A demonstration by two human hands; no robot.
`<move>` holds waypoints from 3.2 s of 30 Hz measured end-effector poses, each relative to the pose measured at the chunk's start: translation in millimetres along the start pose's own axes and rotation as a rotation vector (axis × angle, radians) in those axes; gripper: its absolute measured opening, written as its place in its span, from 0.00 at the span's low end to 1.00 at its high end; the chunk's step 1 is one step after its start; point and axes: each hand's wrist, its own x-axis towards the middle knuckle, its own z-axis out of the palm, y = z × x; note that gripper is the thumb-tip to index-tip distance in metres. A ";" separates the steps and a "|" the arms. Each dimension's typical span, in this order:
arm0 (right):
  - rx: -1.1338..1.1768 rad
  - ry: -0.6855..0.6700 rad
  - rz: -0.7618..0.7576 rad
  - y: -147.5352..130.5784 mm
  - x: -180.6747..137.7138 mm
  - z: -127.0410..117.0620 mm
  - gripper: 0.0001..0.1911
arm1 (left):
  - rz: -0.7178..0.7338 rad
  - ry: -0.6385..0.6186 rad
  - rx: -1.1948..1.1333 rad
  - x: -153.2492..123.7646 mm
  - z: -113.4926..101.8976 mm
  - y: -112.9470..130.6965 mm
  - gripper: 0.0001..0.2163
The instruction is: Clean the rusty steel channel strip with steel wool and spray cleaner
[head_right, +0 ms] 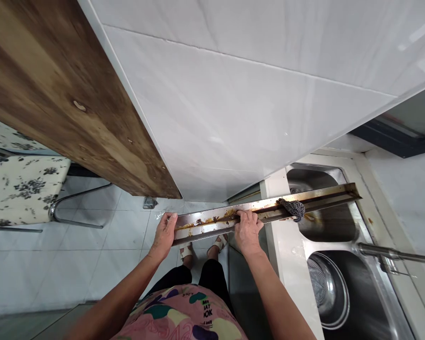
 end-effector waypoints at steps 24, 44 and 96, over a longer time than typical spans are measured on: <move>0.005 0.050 -0.017 -7.3 -0.7 3.2 0.17 | -0.001 -0.029 0.036 7.4 -2.4 2.5 0.17; -0.148 -0.051 0.239 -12.2 1.3 -0.9 0.18 | 0.006 -0.043 0.020 4.4 -3.2 -1.0 0.18; 0.142 -0.054 0.316 8.2 22.5 -7.5 0.09 | -0.057 -0.010 0.013 -6.8 3.3 -4.7 0.21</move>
